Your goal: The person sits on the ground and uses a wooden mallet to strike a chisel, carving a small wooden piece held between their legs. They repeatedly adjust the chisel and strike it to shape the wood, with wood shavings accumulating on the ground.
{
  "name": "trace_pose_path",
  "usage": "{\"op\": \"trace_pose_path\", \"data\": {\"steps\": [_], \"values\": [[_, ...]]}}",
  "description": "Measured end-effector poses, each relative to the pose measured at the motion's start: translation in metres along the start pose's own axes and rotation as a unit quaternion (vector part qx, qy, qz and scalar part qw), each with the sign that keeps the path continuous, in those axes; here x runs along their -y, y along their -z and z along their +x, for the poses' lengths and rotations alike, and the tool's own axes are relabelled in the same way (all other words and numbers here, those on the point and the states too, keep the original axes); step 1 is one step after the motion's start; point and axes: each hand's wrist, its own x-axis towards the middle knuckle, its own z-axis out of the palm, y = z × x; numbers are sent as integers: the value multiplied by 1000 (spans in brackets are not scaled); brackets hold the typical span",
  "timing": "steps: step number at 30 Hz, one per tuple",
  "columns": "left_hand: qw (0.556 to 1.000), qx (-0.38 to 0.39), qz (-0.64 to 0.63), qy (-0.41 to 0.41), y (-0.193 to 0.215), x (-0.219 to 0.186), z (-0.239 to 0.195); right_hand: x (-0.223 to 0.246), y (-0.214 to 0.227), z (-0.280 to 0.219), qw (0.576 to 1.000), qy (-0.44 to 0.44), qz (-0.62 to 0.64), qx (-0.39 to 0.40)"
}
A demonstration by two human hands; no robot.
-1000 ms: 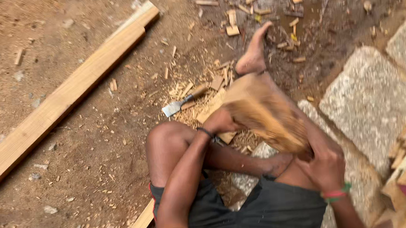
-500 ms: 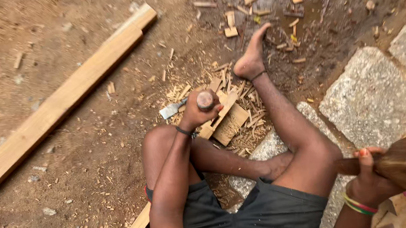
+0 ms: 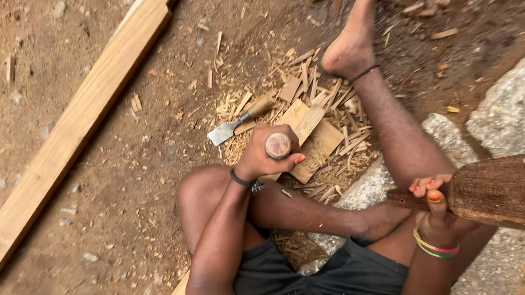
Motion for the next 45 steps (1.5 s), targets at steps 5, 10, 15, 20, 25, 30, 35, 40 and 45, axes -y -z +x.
{"op": "trace_pose_path", "data": {"steps": [5,10,15,20,25,30,35,40,45], "values": [[999,14,-40,-30,6,5,-7,-7,24,-14,999,-32,-20,-12],[998,0,-48,-31,-5,17,-4,24,-10,-4,1000,-9,-6,-17],[998,-33,-40,18,-1,19,-10,40,-22,-1,1000,-1,28,-15],[998,25,-42,30,-13,22,5,44,-7,9,996,87,32,-3],[995,98,31,-4,-30,-3,23,85,32,62,982,180,-64,-18],[995,84,50,-4,-38,-25,41,80,-28,85,899,63,-416,121],[993,85,73,19,-39,-14,45,94,-86,74,715,70,-649,249],[990,39,103,-88,-54,24,25,110,-86,34,621,64,-731,275],[996,93,9,3,-49,45,9,95,-53,9,745,63,-645,159]]}}
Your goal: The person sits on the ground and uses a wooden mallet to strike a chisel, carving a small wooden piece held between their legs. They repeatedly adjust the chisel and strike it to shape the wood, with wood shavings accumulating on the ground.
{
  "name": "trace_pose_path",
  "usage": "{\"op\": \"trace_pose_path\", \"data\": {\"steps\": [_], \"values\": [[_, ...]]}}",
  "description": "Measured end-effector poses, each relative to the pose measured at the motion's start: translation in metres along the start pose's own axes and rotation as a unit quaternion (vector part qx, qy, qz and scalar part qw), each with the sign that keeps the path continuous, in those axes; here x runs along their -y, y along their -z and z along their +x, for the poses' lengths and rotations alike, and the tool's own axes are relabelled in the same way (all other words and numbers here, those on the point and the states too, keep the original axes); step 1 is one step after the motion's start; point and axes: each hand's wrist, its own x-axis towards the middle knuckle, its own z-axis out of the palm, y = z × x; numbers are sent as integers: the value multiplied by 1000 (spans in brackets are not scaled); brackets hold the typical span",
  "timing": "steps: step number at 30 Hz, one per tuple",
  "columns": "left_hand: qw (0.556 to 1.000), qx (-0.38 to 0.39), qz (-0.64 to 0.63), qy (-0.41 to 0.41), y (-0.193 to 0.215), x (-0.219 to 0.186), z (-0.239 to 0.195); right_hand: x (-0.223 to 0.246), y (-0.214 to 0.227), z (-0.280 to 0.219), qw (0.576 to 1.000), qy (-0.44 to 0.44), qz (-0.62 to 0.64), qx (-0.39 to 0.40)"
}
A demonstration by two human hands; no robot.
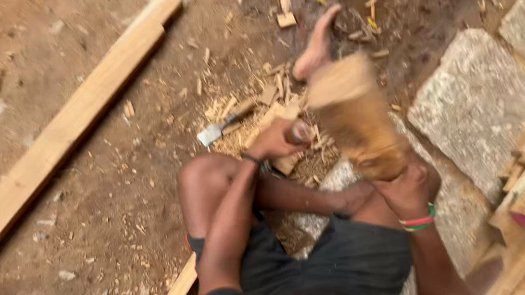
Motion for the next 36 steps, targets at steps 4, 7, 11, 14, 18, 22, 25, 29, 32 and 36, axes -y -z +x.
{"op": "trace_pose_path", "data": {"steps": [4,7,11,14,18,22,25,29,32,36], "values": [[997,-54,23,45,26,-17,4,-8,3,-2,962,-110,225,-111],[998,-44,6,50,16,-28,5,-15,9,6,953,-110,230,-165],[999,-30,33,23,21,-40,15,-26,21,-3,970,-60,158,-174],[999,-29,35,27,16,-45,15,-34,26,-7,975,-43,125,-176],[998,-24,52,28,22,-51,19,-27,23,11,965,7,175,-197],[998,-28,15,55,25,-47,14,-13,28,24,925,-71,338,-160],[997,-16,21,77,31,-45,17,1,26,25,884,-69,419,-195],[999,-16,20,23,20,-50,26,1,33,31,896,-34,398,-195],[998,-13,53,31,20,-62,36,-4,33,38,828,-51,504,-238],[999,-25,26,19,22,-67,36,-60,55,40,789,-55,585,-180]]}}
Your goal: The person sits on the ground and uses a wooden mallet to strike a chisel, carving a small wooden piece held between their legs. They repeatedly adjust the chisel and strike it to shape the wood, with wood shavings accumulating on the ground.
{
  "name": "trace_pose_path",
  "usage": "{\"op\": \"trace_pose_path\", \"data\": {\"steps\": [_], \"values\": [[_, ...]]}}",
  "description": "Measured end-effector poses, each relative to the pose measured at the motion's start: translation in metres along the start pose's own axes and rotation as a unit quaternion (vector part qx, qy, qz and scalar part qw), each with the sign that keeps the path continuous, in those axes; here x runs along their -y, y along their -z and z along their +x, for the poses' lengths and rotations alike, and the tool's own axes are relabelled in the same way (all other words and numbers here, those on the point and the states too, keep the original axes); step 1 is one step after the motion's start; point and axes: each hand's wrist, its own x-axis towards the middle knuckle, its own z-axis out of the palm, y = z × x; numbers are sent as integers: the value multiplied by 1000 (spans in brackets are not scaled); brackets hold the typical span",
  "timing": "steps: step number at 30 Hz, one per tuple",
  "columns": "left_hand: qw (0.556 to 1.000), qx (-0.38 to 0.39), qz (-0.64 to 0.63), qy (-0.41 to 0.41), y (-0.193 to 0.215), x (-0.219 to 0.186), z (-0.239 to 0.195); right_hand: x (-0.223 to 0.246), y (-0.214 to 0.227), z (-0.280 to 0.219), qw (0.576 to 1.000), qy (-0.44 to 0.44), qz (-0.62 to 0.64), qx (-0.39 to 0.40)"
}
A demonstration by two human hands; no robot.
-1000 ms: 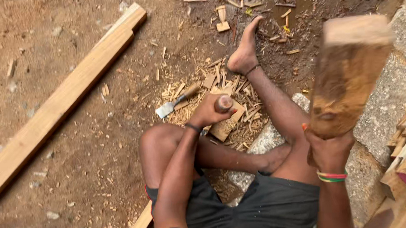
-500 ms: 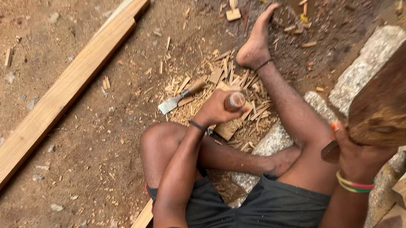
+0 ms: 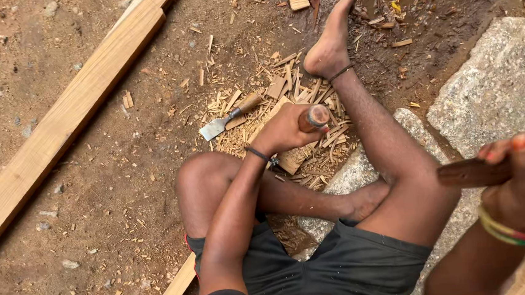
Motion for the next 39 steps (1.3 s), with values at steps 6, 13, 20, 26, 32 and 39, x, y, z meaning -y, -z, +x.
{"op": "trace_pose_path", "data": {"steps": [6,13,20,26,32,39], "values": [[998,19,38,43,-9,19,7,-25,-35,-12,851,34,-473,226],[997,26,38,62,-8,30,-9,9,-94,-23,808,134,-522,238],[1000,-11,-16,10,-2,21,-38,25,-47,-28,986,58,-155,1],[1000,-5,-6,-8,-8,14,-19,47,-12,-6,978,79,-184,50],[1000,-6,15,-18,-10,24,-5,7,-91,-21,798,92,-552,224],[999,21,-31,22,-13,45,-24,22,-111,-37,796,87,-572,178]]}}
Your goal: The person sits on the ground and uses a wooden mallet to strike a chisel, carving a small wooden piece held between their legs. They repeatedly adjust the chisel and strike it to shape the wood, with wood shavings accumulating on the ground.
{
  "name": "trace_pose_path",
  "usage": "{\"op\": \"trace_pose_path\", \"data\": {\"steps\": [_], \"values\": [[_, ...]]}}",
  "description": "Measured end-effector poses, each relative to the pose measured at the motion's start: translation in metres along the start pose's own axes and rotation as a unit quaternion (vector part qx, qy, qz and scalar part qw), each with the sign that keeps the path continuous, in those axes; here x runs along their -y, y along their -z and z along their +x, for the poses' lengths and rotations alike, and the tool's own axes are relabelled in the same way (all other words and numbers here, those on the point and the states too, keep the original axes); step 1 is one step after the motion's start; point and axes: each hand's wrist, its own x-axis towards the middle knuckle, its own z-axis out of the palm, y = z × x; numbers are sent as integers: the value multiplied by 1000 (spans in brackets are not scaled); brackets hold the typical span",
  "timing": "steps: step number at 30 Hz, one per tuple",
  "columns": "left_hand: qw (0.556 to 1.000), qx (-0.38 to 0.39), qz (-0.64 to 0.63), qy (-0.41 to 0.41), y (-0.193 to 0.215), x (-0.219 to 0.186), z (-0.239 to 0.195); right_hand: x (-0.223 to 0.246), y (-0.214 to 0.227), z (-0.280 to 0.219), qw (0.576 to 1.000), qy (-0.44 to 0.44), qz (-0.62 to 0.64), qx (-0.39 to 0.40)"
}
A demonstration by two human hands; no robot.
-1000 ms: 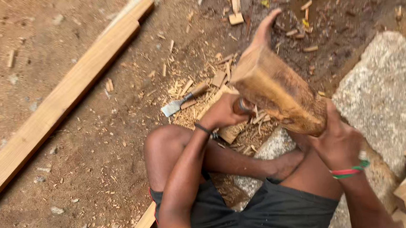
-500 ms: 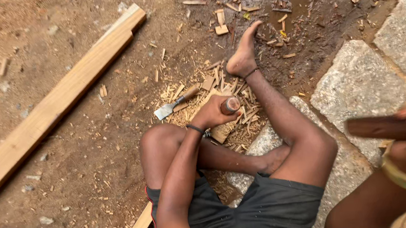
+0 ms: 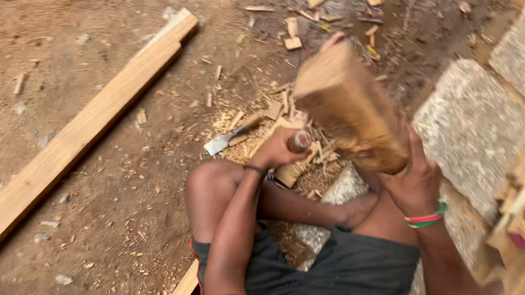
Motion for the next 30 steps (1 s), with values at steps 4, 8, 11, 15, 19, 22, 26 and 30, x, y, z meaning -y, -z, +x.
{"op": "trace_pose_path", "data": {"steps": [4,8,11,15,19,22,26,30], "values": [[999,-21,6,-33,7,-2,1,-7,4,-9,975,33,171,-138],[999,-18,33,10,3,-8,-8,-14,8,-4,867,-25,442,-229],[999,-24,23,1,7,-13,-4,-30,34,17,765,95,576,-272],[999,-24,25,-7,5,-15,-9,-58,77,37,878,180,343,-281],[999,-25,29,-11,5,-10,-8,-63,83,40,953,194,18,-233],[997,-39,24,-65,1,7,-10,-36,20,15,988,124,-67,-60],[998,-13,7,-64,-3,18,-20,-12,-31,-14,990,20,-104,88],[1000,-11,-22,5,5,11,-11,-17,-21,-31,998,-44,-40,-12]]}}
